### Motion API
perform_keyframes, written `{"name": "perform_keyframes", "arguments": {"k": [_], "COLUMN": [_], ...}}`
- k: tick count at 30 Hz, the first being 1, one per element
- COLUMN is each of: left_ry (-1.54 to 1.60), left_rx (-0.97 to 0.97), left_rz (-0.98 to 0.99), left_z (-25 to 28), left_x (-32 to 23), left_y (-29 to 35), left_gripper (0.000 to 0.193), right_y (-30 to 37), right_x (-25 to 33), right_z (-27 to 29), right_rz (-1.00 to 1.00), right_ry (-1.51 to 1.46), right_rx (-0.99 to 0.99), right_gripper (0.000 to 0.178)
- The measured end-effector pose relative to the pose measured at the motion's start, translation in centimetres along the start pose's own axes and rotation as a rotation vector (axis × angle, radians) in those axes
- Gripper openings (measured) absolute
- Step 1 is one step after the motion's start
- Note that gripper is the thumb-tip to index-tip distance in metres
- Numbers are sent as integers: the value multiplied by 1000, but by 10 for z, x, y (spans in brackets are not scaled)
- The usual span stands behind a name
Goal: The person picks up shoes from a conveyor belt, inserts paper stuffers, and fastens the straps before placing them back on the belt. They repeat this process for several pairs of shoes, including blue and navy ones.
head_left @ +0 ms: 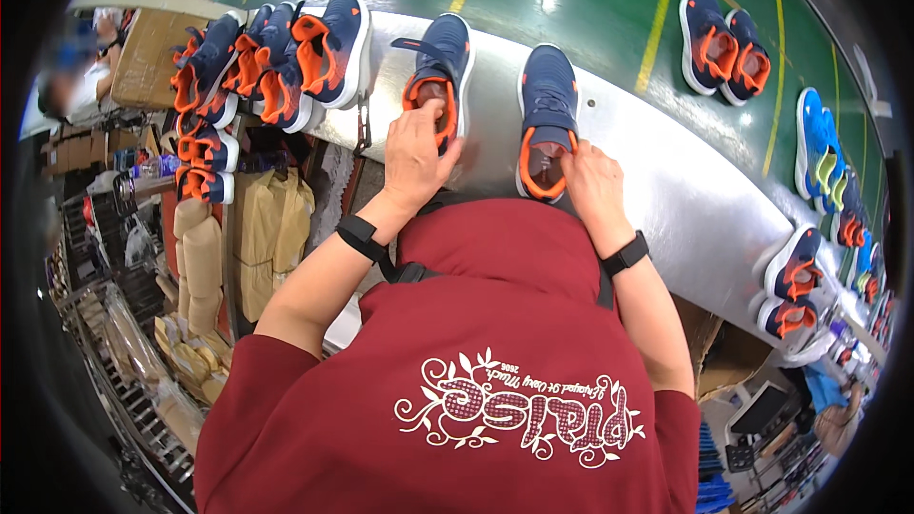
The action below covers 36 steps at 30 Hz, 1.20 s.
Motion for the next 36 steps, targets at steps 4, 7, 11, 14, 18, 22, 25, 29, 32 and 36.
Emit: {"name": "perform_keyframes", "arguments": {"k": [4,7,11,14,18,22,25,29,32,36], "left_ry": [-53,72,169,153,184,324,358,271,128,-8], "left_rx": [109,158,42,-147,-132,-162,-149,-42,164,345], "left_rz": [-25,-70,-57,-6,-1,-102,-172,-462,-597,-690], "left_z": [-15,-23,-9,6,-16,-26,-20,-12,-20,-41], "left_x": [16,-3,-7,12,35,32,29,15,2,-23], "left_y": [16,13,4,-1,-19,-37,-37,-39,-54,-61], "left_gripper": [39,35,38,47,58,37,25,21,12,9], "right_y": [8,6,-2,-15,-42,-71,-75,-67,-74,-69], "right_x": [-36,-76,-77,-31,45,81,66,50,60,78], "right_z": [5,13,52,78,20,-19,-19,-29,-27,-13], "right_rz": [-218,-334,-247,-195,-82,-15,-160,-399,-290,-32], "right_ry": [-128,-14,137,-85,-380,-365,-557,-818,-723,-602], "right_rx": [-155,-127,-131,-260,-39,12,9,63,228,152], "right_gripper": [15,22,25,33,35,27,21,18,15,23]}}
Point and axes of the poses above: each hand's wrist, its own y-axis away from the middle knuckle, its own z-axis out of the back of the hand, x = y × z, the point moved 8 cm from there along -y, towards the middle knuckle, and after that the axes turned 2 degrees about -z, right-handed, at the moved point
